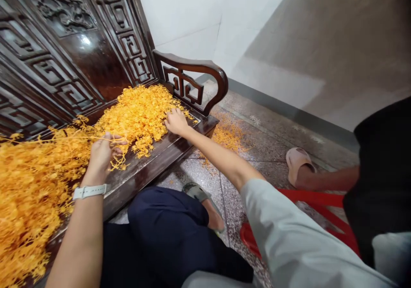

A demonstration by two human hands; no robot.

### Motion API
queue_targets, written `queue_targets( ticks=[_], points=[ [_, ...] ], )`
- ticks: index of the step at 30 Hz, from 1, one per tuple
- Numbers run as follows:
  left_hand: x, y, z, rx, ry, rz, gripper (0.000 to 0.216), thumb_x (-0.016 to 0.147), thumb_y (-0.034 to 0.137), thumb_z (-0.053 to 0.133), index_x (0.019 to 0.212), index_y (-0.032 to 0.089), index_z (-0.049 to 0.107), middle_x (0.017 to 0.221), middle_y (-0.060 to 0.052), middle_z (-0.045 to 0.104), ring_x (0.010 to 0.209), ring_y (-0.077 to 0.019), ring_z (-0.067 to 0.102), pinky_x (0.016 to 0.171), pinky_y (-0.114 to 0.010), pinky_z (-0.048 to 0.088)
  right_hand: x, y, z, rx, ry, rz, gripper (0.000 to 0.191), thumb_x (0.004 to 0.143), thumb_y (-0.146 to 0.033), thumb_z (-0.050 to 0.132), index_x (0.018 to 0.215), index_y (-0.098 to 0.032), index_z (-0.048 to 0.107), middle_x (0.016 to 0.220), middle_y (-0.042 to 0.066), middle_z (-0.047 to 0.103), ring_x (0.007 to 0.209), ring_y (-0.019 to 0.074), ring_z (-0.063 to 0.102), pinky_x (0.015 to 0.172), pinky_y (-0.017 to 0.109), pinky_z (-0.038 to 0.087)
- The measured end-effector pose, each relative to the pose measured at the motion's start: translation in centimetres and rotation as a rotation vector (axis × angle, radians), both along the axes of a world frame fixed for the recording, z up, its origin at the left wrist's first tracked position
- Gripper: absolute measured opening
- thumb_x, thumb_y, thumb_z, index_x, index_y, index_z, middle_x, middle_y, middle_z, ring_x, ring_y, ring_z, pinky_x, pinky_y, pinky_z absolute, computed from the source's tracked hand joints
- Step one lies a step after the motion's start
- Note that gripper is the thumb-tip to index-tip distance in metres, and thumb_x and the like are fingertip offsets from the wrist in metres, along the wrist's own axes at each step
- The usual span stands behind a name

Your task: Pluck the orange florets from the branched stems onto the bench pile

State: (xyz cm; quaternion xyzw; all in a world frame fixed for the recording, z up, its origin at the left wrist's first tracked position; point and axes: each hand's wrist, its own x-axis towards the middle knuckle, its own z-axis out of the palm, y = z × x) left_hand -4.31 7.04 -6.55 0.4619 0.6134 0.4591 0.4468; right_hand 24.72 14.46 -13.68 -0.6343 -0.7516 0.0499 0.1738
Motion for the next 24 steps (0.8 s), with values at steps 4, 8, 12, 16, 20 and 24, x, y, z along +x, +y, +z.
queue_targets(
  ticks=[4, 8, 12, 16, 20, 24],
  points=[
    [0.3, -0.2, -0.9, -0.005, 0.153, -0.058, 0.019, 0.099, 0.033, 0.066, 0.091, 0.016, 0.067, 0.068, 0.0, 0.064, 0.047, -0.0141, 0.058, 0.046, -0.022, 0.042, -5.6, -3.1, 0.7, 0.112, 0.499, 0.052, 0.036, 0.115, -0.039, 0.042, 0.117, -0.014, 0.069, 0.12, 0.016, 0.073, 0.115, 0.0293, 0.065, 0.109, 0.046, 0.051],
    [1.8, -0.3, -1.8, 0.103, 0.301, -0.196, 0.025, 0.094, 0.036, 0.071, 0.081, 0.018, 0.063, 0.058, 0.004, 0.054, 0.043, -0.0113, 0.048, 0.045, -0.022, 0.035, -9.0, -7.8, 0.8, -0.145, 0.956, 0.242, 0.048, 0.107, -0.062, 0.059, 0.125, -0.019, 0.067, 0.099, 0.006, 0.074, 0.084, 0.0191, 0.066, 0.084, 0.035, 0.052],
    [3.6, -1.4, -1.1, 0.092, 0.125, -0.356, 0.03, 0.089, 0.044, 0.077, 0.084, 0.017, 0.063, 0.062, 0.003, 0.055, 0.044, -0.0102, 0.047, 0.045, -0.022, 0.036, -8.2, -11.3, 1.0, -0.152, 0.979, 0.309, 0.034, 0.101, -0.05, 0.07, 0.103, -0.017, 0.07, 0.081, 0.0, 0.062, 0.072, 0.0145, 0.054, 0.072, 0.031, 0.042],
    [4.6, -3.8, 1.4, -0.022, -0.116, -0.57, 0.045, 0.076, 0.046, 0.094, 0.105, 0.018, 0.074, 0.085, -0.005, 0.071, 0.057, -0.0128, 0.06, 0.053, -0.024, 0.05, -4.1, -14.6, 3.7, -0.083, 0.978, 0.4, 0.033, 0.104, -0.046, 0.064, 0.087, -0.018, 0.062, 0.074, -0.003, 0.05, 0.069, 0.0126, 0.045, 0.07, 0.031, 0.037],
    [4.6, -6.1, 3.6, -0.029, -0.305, -0.697, 0.052, 0.067, 0.029, 0.092, 0.118, 0.027, 0.085, 0.129, -0.013, 0.077, 0.104, -0.0349, 0.077, 0.091, -0.049, 0.068, 2.3, -18.5, 7.7, 0.01, 1.016, 0.395, 0.024, 0.104, -0.041, 0.064, 0.094, -0.02, 0.067, 0.09, 0.002, 0.065, 0.083, 0.0164, 0.059, 0.083, 0.033, 0.048],
    [4.3, -6.6, 3.5, -0.034, -0.177, -0.713, 0.051, 0.07, 0.034, 0.089, 0.121, 0.031, 0.088, 0.146, -0.013, 0.073, 0.133, -0.0464, 0.069, 0.109, -0.056, 0.062, 10.6, -21.3, 6.3, 0.024, 1.312, 0.143, 0.021, 0.102, -0.043, 0.065, 0.098, -0.023, 0.062, 0.088, 0.001, 0.064, 0.071, 0.0149, 0.059, 0.071, 0.032, 0.053]
  ],
)
